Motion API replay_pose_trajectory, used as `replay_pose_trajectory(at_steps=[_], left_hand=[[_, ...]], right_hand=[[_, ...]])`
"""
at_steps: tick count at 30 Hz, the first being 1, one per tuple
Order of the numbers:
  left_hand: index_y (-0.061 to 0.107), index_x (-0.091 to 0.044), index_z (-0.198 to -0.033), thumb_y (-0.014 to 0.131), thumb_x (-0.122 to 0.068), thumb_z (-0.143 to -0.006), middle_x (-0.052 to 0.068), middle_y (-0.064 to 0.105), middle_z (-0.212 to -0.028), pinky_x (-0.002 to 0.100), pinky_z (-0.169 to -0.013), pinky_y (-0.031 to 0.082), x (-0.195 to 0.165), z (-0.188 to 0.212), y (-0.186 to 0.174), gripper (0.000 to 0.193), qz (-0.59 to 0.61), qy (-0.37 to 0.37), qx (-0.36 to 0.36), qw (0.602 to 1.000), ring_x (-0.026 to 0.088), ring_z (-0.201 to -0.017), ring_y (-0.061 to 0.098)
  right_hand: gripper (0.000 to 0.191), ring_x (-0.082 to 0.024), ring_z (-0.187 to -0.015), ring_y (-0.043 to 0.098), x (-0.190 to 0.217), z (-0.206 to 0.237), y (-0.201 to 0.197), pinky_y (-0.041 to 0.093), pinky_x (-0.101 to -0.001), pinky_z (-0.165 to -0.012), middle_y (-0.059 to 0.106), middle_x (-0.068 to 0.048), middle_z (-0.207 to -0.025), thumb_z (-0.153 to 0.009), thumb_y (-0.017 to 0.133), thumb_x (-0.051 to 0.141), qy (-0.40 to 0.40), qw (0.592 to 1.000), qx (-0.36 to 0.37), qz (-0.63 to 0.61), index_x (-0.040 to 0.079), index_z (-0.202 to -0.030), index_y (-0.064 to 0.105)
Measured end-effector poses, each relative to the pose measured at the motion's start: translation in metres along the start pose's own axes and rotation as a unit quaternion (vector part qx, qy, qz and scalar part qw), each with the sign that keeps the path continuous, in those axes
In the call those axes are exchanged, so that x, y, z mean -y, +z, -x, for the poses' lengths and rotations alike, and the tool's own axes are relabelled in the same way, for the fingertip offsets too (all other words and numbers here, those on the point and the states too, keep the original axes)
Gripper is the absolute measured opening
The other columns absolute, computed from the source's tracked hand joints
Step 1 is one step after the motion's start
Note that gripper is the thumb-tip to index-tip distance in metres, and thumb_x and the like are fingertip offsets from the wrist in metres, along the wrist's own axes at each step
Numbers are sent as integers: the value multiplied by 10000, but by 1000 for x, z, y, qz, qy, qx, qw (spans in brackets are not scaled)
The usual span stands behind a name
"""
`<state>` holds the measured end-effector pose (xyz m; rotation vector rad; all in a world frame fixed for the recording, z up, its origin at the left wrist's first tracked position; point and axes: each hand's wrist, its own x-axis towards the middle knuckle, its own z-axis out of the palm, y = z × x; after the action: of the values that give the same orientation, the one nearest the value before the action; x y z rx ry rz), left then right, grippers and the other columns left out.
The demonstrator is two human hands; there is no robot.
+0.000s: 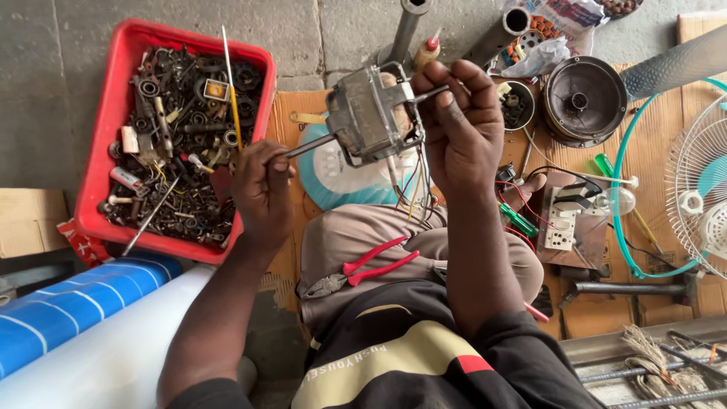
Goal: The person sits on the floor and disassembles a small electric motor, using a long screwdriver to unscrew and pry the motor housing while holding it, and occasionally uses pliers. They handle the motor housing, rotor and loose screws, with a red tray of motor parts and scrap fan components beside them.
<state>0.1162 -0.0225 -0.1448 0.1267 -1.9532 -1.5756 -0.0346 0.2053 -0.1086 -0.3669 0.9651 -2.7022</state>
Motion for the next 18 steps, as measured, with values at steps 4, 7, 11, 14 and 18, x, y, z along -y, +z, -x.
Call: replay_pose_trajectory(at_steps=[4, 7, 11, 14, 18], left_hand=[[578, 0, -1095, 519, -175, -1156, 54, 580, -1015, 277, -785, 507, 9, 0, 8, 195, 11, 17, -23, 1000, 103, -860, 587], [577, -11, -1023, 520, -200, -1162, 25, 572, -920, 269, -756, 469, 11, 4, 13, 241, 19, -35, -48, 998, 89, -828, 535], [610, -30, -942, 551, -237, -1116, -20, 573, -820, 250, -670, 420, 8, 8, 12, 276, 78, -172, -76, 979, 58, -742, 482], [614, -61, -890, 569, -282, -1113, -44, 565, -788, 235, -649, 425, 4, 7, 8, 317, 82, -215, -60, 971, 46, -726, 486], [609, -78, -861, 622, -298, -1077, -36, 563, -766, 220, -567, 382, 1, 3, 8, 309, 205, -304, -77, 927, 45, -654, 465]], right_hand=[[333, -269, -1218, 678, -7, -1, -1, 573, -423, -1080, 695, -167, -1319, -1089, 597, -64, -13, 1000, -8, -12, 44, -1392, 511], [292, -274, -1164, 699, -10, -3, -1, 584, -425, -1053, 713, -167, -1264, -1084, 636, -61, -29, 999, -10, -23, 49, -1330, 523], [254, -298, -1119, 725, -10, -5, 0, 606, -429, -1019, 724, -201, -1183, -1034, 667, -76, -36, 998, -47, -19, 67, -1172, 510], [265, -315, -1100, 736, -9, -7, -1, 621, -439, -1003, 724, -224, -1148, -1009, 669, -101, -33, 997, -69, -16, 68, -1110, 491], [271, -329, -1076, 735, -5, -7, 0, 631, -464, -987, 715, -239, -1152, -1011, 657, -122, -17, 995, -93, -1, 67, -1043, 467]])
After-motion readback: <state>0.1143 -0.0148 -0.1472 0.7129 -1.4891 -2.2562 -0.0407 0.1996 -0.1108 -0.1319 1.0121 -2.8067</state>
